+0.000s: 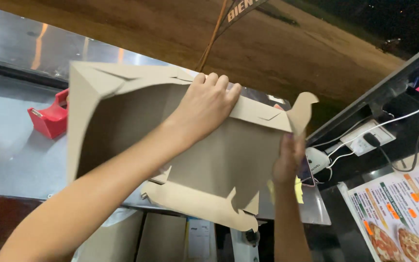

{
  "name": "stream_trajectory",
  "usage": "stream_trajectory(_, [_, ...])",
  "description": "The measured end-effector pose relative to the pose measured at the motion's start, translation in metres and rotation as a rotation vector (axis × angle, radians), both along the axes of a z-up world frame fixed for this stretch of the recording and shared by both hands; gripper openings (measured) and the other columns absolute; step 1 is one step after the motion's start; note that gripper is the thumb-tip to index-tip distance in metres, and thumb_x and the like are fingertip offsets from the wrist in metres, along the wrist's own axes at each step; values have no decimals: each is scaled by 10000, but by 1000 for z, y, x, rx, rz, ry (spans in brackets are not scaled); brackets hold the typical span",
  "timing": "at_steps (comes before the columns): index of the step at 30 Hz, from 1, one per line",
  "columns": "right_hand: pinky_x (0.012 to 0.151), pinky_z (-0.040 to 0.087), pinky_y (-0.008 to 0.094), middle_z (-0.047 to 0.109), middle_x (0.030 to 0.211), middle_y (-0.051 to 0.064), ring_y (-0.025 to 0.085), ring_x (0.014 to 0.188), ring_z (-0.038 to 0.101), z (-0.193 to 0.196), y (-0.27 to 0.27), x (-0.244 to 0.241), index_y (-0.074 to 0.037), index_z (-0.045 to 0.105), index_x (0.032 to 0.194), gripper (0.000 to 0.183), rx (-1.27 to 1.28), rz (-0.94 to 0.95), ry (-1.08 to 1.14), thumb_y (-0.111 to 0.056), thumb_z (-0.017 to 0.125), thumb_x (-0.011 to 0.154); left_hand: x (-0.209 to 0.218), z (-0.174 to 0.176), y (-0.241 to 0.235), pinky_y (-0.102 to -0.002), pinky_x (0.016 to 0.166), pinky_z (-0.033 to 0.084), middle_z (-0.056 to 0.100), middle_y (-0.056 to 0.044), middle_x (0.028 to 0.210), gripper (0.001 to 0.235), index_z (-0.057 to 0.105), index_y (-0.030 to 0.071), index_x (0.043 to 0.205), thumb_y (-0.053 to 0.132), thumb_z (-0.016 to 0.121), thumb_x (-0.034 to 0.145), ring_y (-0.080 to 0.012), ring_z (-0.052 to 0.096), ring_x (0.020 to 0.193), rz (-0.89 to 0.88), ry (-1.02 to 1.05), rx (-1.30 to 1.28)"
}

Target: The person folds flat cardboard sheets into rectangular boxes on a metal counter. They fold the side flaps, tuck tabs into slots, and stack the completed boxes. The process is repeated for multiple boxes.

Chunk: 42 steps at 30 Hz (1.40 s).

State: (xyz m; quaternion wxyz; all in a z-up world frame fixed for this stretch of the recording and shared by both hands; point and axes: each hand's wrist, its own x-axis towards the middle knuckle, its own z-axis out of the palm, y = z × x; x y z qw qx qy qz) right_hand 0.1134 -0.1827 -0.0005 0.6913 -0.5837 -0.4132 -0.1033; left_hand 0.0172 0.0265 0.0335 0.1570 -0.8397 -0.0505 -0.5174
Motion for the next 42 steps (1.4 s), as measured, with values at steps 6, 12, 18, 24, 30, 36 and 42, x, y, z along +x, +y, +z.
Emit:
stream_trajectory(6, [1243,291,435,471,1543,200,273,1437,428,-33,21,13,-13,422,1544,741,52,-128,-265,-595,315,1099,9,-43,12,-372,753,450,518,-45,821,208,694,171,1122,238,579,963,-246,560,769,-24,-165,77])
stream_trajectory(12, [1074,402,362,564,1207,184,192,1085,539,-20,28,-5,-60,461,1114,624,185,16,-204,-608,166,1070,-6,-34,10,-349,794,469,505,-35,804,140,672,172,994,190,534,1004,-233,573,774,-140,-201,11])
stream_trajectory(18, [1044,428,397,591,1149,215,298,1090,593,-14,25,-8,-19,539,1043,490,108,-129,-373,-470,350,1073,-13,-31,11,-366,814,494,528,-33,811,194,689,171,1090,203,510,1023,-238,598,771,-188,-154,-55])
stream_trajectory(24, [1025,412,350,582,1138,227,244,1062,567,-7,31,-18,-74,450,963,438,286,93,-213,-452,260,1075,-14,-33,13,-383,844,485,527,-54,832,285,681,162,1201,180,493,989,-263,591,787,-209,-130,-56])
stream_trajectory(30, [1066,386,357,607,1208,250,278,1155,572,5,24,-23,-58,465,937,417,209,56,-276,-408,288,1078,-15,-31,11,-397,853,483,536,-69,839,329,688,145,1227,204,502,963,-275,599,799,-211,-124,-70])
stream_trajectory(36, [1130,411,460,577,1395,200,336,1303,560,4,21,-14,-42,690,1189,316,-67,-175,-514,-222,490,1022,-14,-32,10,-405,871,464,558,-69,873,373,682,151,1236,258,638,882,-277,598,833,-153,-46,-57])
stream_trajectory(42, [1175,437,440,318,1667,194,254,1466,422,-17,-11,41,-103,256,1611,790,161,477,-14,-557,495,1011,-33,4,42,-436,852,483,615,-93,894,547,724,133,1196,269,876,688,-316,623,872,-189,106,-248])
